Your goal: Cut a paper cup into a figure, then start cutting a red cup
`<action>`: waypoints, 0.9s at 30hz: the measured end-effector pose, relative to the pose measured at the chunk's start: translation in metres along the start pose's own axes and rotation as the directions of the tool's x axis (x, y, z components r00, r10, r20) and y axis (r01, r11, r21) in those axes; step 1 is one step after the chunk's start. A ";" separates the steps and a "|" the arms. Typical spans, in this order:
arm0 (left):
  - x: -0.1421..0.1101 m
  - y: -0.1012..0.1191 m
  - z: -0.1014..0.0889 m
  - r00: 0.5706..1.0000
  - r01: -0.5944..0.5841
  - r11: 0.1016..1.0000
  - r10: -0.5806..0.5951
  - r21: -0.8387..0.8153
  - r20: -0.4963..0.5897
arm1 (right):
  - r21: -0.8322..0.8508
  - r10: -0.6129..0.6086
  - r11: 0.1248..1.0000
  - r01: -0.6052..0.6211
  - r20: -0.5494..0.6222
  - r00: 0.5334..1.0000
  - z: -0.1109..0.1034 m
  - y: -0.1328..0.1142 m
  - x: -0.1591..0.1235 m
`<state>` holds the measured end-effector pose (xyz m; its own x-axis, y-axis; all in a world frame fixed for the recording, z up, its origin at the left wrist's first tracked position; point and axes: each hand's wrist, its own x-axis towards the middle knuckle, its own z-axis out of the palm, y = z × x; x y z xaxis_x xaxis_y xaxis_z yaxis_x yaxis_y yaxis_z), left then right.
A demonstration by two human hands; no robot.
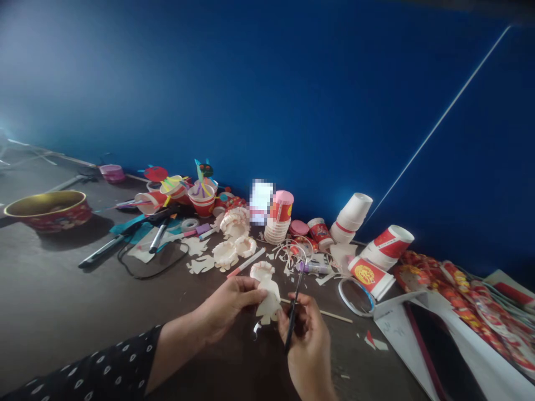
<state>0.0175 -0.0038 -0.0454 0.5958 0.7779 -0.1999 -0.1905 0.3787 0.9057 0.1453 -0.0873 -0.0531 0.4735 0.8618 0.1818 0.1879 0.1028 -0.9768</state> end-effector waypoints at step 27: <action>-0.001 -0.003 -0.001 0.986 0.036 0.998 -0.026 -0.058 0.165 | -0.008 -0.040 0.999 0.039 -0.050 0.998 0.001 0.006 0.002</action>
<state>0.0167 -0.0055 -0.0482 0.7212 0.6741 -0.1593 -0.2138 0.4354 0.8745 0.1469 -0.0847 -0.0587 0.5083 0.8311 0.2257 0.2136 0.1323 -0.9679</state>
